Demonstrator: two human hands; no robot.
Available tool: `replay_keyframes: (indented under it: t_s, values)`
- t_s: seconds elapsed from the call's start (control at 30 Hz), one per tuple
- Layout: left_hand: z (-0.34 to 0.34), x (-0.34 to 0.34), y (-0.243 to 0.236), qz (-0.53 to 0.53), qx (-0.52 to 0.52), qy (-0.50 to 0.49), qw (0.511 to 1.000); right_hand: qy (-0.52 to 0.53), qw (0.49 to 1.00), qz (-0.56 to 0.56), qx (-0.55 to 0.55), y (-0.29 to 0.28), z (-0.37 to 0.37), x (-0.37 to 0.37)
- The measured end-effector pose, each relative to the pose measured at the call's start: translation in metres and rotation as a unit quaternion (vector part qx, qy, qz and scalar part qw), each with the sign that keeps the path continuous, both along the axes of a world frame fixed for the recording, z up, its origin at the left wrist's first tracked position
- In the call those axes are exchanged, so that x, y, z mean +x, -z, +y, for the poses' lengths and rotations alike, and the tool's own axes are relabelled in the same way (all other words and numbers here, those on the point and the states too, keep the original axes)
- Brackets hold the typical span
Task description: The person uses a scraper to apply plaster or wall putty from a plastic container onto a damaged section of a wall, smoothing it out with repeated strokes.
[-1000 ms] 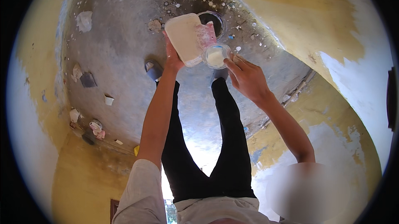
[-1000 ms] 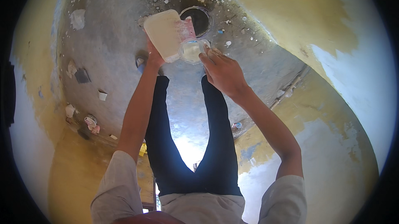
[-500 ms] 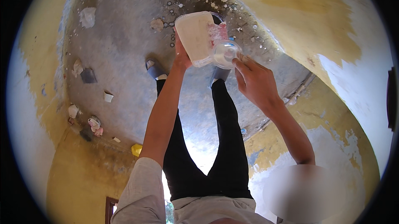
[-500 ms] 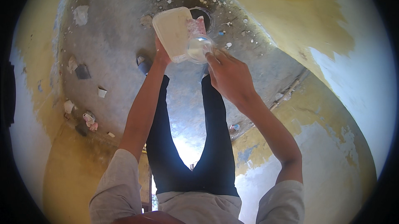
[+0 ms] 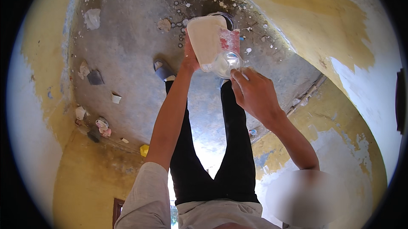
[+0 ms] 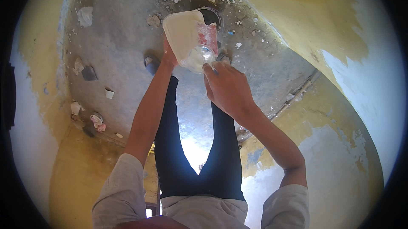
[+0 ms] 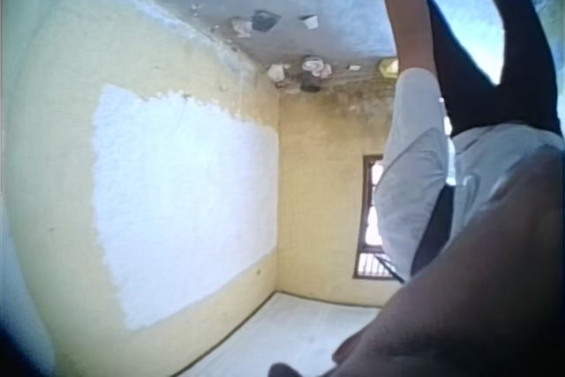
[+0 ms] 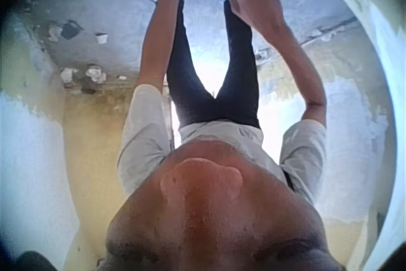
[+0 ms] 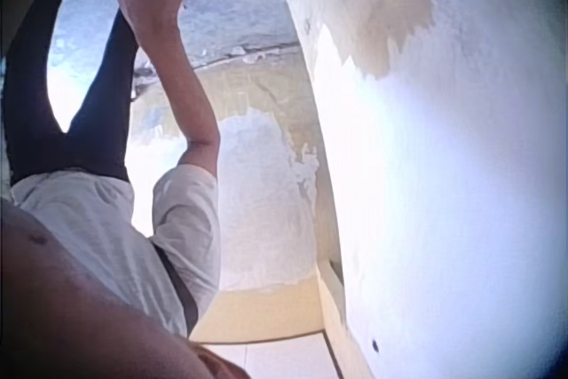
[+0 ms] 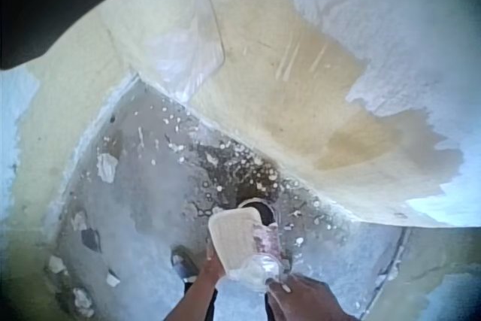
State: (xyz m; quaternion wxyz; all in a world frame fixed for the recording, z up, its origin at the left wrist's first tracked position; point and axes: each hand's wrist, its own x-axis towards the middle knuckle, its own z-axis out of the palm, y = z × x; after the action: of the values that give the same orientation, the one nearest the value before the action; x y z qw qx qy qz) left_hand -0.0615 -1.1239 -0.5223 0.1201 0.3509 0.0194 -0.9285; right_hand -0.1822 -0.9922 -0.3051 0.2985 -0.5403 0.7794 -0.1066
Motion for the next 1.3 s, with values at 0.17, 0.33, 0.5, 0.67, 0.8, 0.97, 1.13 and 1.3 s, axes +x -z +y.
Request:
replay_keyframes:
  t_s: [0.17, 0.33, 0.5, 0.67, 0.8, 0.97, 1.13, 1.3]
  values:
    - [0.002, 0.022, 0.031, 0.05, 0.034, -0.038, 0.997, 0.052, 0.997, -0.046, -0.017, 0.007, 0.006, 0.01]
    - [-0.011, 0.044, 0.048, -0.077, -0.051, -0.035, 0.995, 0.2, 0.962, -0.074, -0.169, 0.047, 0.038, 0.014]
    - [-0.04, 0.096, 0.075, -0.1, -0.072, -0.067, 0.99, 0.281, 0.941, -0.067, -0.175, 0.134, 0.04, 0.008]
    - [-0.054, 0.138, 0.097, -0.105, -0.075, -0.063, 0.99, 0.295, 0.948, -0.037, -0.113, 0.294, 0.032, -0.003]
    - [-0.057, 0.17, 0.111, -0.112, -0.075, -0.052, 0.99, 0.301, 0.951, -0.068, 0.014, 0.389, 0.014, 0.003]
    - [-0.05, 0.184, 0.126, -0.109, -0.071, -0.032, 0.991, 0.269, 0.96, -0.031, 0.075, 0.457, 0.007, -0.003]
    - [-0.043, 0.18, 0.117, -0.106, -0.065, -0.017, 0.992, 0.348, 0.926, -0.139, -0.039, 0.421, 0.002, 0.021]
    - [-0.032, 0.153, 0.048, -0.095, -0.076, -0.023, 0.992, 0.364, 0.796, -0.473, -0.098, 0.232, -0.017, 0.064]
